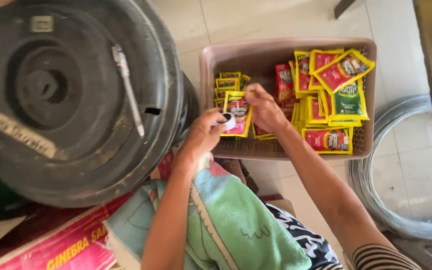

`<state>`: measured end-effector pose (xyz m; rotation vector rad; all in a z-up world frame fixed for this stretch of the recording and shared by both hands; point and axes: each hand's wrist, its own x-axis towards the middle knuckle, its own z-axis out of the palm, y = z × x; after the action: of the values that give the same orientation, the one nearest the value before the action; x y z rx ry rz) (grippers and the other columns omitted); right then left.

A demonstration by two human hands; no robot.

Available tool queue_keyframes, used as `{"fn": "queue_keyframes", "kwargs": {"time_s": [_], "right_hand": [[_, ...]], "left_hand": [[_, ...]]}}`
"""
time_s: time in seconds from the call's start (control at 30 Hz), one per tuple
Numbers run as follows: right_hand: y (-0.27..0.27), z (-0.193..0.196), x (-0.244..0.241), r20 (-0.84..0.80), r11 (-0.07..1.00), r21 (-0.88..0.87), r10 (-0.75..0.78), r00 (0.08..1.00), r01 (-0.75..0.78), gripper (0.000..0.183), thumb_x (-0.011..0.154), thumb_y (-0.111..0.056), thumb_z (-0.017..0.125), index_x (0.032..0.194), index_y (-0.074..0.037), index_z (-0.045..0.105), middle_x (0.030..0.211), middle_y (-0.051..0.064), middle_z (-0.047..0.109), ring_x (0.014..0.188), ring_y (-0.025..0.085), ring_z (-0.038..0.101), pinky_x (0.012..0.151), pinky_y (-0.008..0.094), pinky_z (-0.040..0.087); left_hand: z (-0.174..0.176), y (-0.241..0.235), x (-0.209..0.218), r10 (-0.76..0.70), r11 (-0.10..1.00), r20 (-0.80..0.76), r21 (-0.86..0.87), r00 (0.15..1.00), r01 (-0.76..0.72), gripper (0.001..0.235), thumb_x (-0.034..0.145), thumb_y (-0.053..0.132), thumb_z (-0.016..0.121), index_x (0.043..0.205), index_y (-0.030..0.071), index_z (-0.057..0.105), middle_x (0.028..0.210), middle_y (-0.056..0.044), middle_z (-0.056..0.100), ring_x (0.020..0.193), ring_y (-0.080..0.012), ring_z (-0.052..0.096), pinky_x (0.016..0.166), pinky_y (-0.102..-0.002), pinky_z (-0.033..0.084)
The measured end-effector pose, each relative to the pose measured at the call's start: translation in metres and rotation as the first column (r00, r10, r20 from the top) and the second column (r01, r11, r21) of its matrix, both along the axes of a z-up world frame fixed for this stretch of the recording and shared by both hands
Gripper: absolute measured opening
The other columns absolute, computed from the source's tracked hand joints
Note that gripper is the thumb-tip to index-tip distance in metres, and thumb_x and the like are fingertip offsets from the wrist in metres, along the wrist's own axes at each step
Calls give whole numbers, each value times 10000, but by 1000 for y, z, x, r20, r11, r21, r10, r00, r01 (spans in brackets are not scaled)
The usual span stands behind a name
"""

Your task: The person writes on a roll of labels using a pen and handles several small condiment packets from a plastic basket.

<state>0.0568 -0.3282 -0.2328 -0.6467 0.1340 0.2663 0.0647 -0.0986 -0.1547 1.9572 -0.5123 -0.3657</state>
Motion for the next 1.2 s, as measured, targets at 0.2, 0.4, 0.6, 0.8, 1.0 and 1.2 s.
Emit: {"fn": "queue_keyframes", "kwargs": {"time_s": [0.2, 0.4, 0.6, 0.8, 1.0, 1.2], "right_hand": [[-7, 47, 3, -92, 986, -101, -143, 985, 134, 166, 1069, -126, 526, 1220, -65, 557, 1072, 80, 621, 998, 219, 651, 923, 432, 572], [13, 161, -7, -84, 980, -164, -128, 988, 113, 180, 1056, -55, 519, 1233, -27, 529, 1142, 150, 653, 1050, 256, 683, 983, 458, 564], [75, 245, -7, 181, 975, -221, 26, 983, 15, 183, 1024, 1, 588, 1200, -31, 552, 1084, 125, 682, 1021, 220, 687, 944, 378, 589], [174, 261, 28, 466, 859, -508, 334, 819, -61, 182, 1016, -6, 649, 1176, -40, 567, 1003, 49, 650, 932, 111, 629, 834, 295, 545], [246, 261, 69, 388, 569, -821, 485, 784, 55, 185, 966, -14, 646, 1134, -48, 579, 906, 29, 659, 784, 83, 603, 673, 267, 505], [254, 298, 36, 727, 282, -623, 553, 407, 729, 350, 896, 4, 725, 1230, 1, 620, 1042, 147, 632, 857, 156, 610, 735, 274, 554]], "left_hand": [[71, -15, -44, 120, 983, 207, -163, 971, -86, 172, 919, -7, 661, 1083, 43, 663, 1268, -171, 661, 1164, -353, 667, 976, -403, 547], [158, 19, -100, 298, 940, 318, -262, 900, -218, 210, 924, 29, 737, 1120, 91, 695, 1300, -155, 668, 1084, -300, 709, 907, -346, 570], [144, 82, -141, 572, 684, 59, -585, 818, -436, 226, 969, -24, 691, 1187, 32, 717, 1307, -112, 651, 1055, -189, 710, 890, -303, 580], [161, 110, -164, 629, 439, -82, -784, 773, -440, 188, 1034, -36, 610, 1213, -27, 668, 1387, -113, 594, 1088, -167, 674, 970, -309, 567], [165, 123, -170, 670, 383, -76, -817, 738, -432, 176, 1050, -31, 607, 1219, -33, 658, 1403, -124, 599, 1130, -155, 661, 1022, -301, 539], [172, 131, -174, 657, 278, -215, -822, 722, -498, 192, 1047, 19, 613, 1230, -15, 661, 1247, -104, 678, 1068, -150, 677, 981, -310, 551]]}}
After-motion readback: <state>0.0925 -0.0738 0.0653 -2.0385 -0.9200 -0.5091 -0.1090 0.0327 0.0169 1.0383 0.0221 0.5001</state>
